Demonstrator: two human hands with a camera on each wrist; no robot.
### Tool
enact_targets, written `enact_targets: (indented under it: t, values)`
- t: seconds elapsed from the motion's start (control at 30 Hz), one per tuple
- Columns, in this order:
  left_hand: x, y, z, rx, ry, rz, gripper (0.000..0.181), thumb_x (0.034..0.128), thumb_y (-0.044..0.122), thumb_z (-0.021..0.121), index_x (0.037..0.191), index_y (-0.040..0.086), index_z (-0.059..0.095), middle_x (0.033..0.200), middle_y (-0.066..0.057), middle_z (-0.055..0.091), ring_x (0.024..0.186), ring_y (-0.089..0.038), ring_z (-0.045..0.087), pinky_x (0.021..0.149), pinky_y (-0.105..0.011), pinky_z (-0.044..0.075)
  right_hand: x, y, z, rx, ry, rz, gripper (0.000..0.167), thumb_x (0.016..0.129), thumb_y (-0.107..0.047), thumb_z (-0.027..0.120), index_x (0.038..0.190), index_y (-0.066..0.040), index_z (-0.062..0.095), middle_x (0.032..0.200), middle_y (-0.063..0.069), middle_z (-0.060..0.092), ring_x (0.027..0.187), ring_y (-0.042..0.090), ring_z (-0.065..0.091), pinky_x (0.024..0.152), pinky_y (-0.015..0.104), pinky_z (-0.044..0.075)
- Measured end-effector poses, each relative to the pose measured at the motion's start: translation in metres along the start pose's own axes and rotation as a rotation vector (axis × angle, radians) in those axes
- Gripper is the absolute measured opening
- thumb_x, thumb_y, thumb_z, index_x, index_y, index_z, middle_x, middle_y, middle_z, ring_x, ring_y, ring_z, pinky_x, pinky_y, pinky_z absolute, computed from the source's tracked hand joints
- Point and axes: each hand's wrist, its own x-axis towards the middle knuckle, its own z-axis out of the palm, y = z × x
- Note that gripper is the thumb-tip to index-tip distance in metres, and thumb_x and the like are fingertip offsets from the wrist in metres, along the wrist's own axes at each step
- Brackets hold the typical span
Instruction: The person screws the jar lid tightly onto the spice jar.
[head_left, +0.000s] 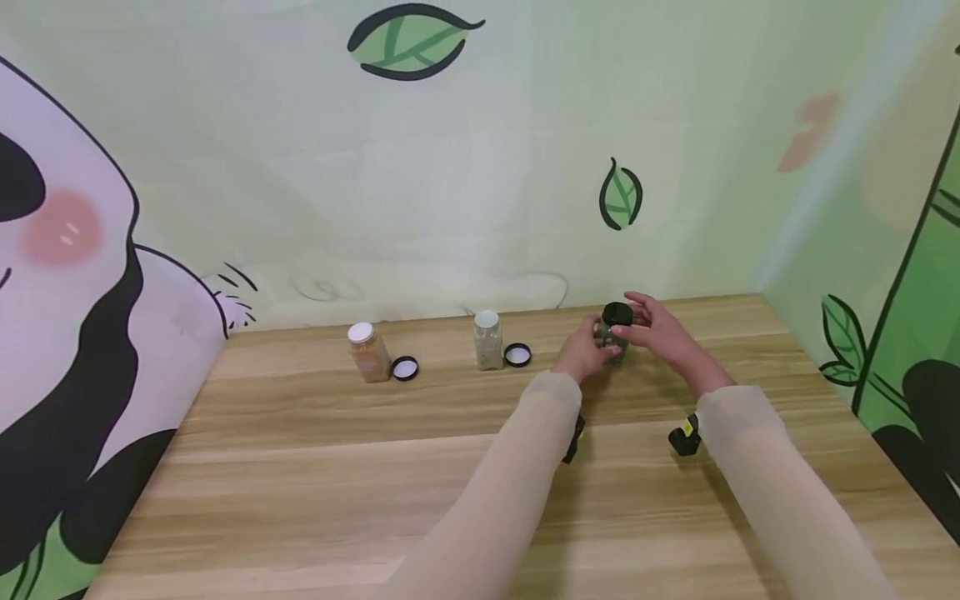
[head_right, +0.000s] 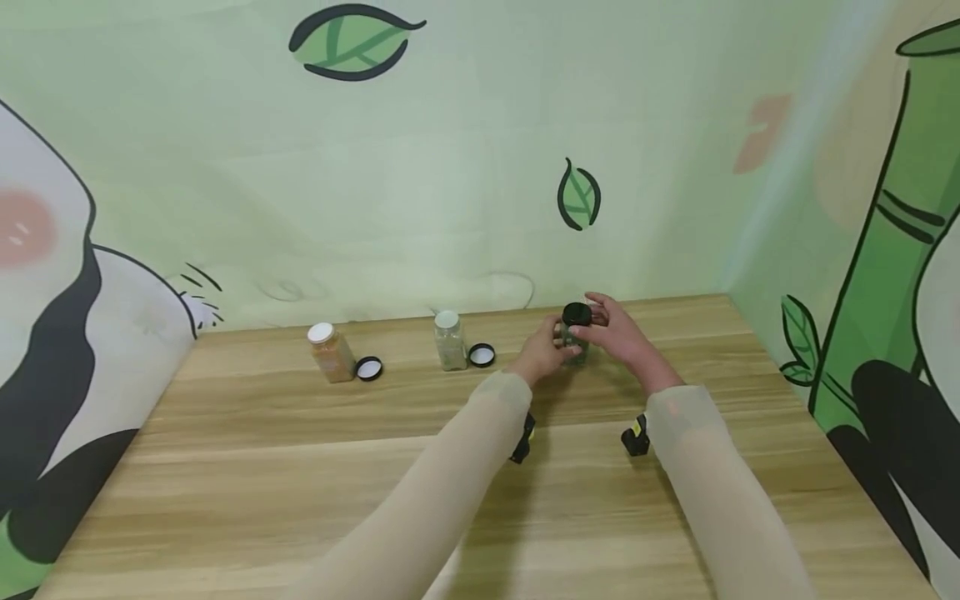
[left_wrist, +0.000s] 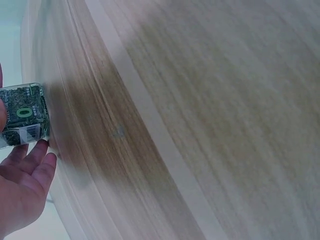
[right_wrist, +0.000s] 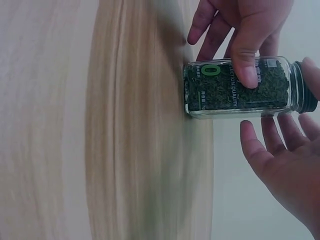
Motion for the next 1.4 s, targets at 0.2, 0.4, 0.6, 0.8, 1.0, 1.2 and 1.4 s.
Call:
enact_targets:
  t: [0.2, 0.4, 0.6, 0.8, 1.0, 1.2, 1.4]
  values:
    - [-0.0029, 0.0017, -0.0012, 0.004, 0.003, -0.008, 0.066, 0.0994, 0.027, 0.068, 0.157, 0.019, 0.037, 0.152, -0.011, 0.057, 0.141, -0.027, 0.055, 0.118, -0.039, 0.045, 0.0012, 0.0020, 0.0018, -0.031, 0.013, -0.003, 0.066, 0.106, -0.021, 0.057, 0.158, 0.005, 0.026, 0.160, 0.034, 0.032, 0.150, 0.051, 0.031, 0.118, 0.064, 0.039]
    - [-0.0053, 0.0020, -0.0008, 0.017, -0.007, -0.009, 0.066, 0.0995, 0.027, 0.068, 0.157, 0.019, 0.036, 0.151, -0.011, 0.058, 0.140, -0.027, 0.056, 0.118, -0.039, 0.045, 0.0000, 0.0007, 0.0043, -0.031, 0.036, 0.007, 0.069, 0.104, -0.022, 0.060, 0.157, 0.006, 0.026, 0.159, 0.035, 0.033, 0.150, 0.050, 0.033, 0.119, 0.063, 0.038]
    - [-0.0042, 0.0031, -0.0011, 0.008, -0.004, -0.003, 0.066, 0.0998, 0.026, 0.068, 0.157, 0.017, 0.035, 0.153, -0.010, 0.056, 0.142, -0.027, 0.054, 0.119, -0.039, 0.044, -0.0027, -0.0012, 0.0027, -0.040, 0.010, -0.009, 0.066, 0.106, -0.022, 0.056, 0.158, 0.004, 0.026, 0.161, 0.035, 0.029, 0.150, 0.052, 0.030, 0.117, 0.064, 0.040]
    - [-0.0048, 0.0026, -0.0008, 0.018, -0.009, -0.006, 0.066, 0.0998, 0.027, 0.068, 0.157, 0.018, 0.036, 0.153, -0.011, 0.056, 0.141, -0.027, 0.055, 0.119, -0.039, 0.044, -0.0022, -0.0005, 0.0064, -0.041, 0.069, 0.000, 0.063, 0.103, -0.022, 0.062, 0.153, 0.006, 0.034, 0.156, 0.032, 0.039, 0.148, 0.049, 0.037, 0.117, 0.061, 0.041]
    - [-0.0042, 0.0024, -0.0003, 0.023, -0.004, -0.007, 0.066, 0.0999, 0.027, 0.067, 0.157, 0.018, 0.035, 0.153, -0.012, 0.056, 0.141, -0.028, 0.055, 0.119, -0.040, 0.045, -0.0027, -0.0003, 0.0035, -0.015, -0.010, -0.006, 0.068, 0.106, -0.022, 0.056, 0.160, 0.002, 0.022, 0.162, 0.034, 0.027, 0.151, 0.051, 0.029, 0.117, 0.064, 0.039]
    - [-0.0039, 0.0028, -0.0008, 0.030, -0.004, -0.008, 0.066, 0.1001, 0.028, 0.067, 0.157, 0.018, 0.035, 0.153, -0.012, 0.056, 0.141, -0.027, 0.055, 0.119, -0.039, 0.045, -0.0033, -0.0022, 0.0050, -0.049, 0.018, -0.001, 0.065, 0.106, -0.022, 0.056, 0.158, 0.003, 0.026, 0.161, 0.034, 0.031, 0.151, 0.052, 0.029, 0.118, 0.066, 0.037]
    - [-0.0032, 0.0000, 0.0010, 0.025, -0.004, -0.012, 0.067, 0.0994, 0.028, 0.068, 0.157, 0.019, 0.036, 0.153, -0.011, 0.056, 0.141, -0.027, 0.055, 0.118, -0.039, 0.045, -0.0038, -0.0006, 0.0083, -0.072, 0.057, 0.009, 0.065, 0.105, -0.023, 0.059, 0.157, 0.003, 0.029, 0.159, 0.033, 0.035, 0.149, 0.051, 0.033, 0.119, 0.066, 0.035]
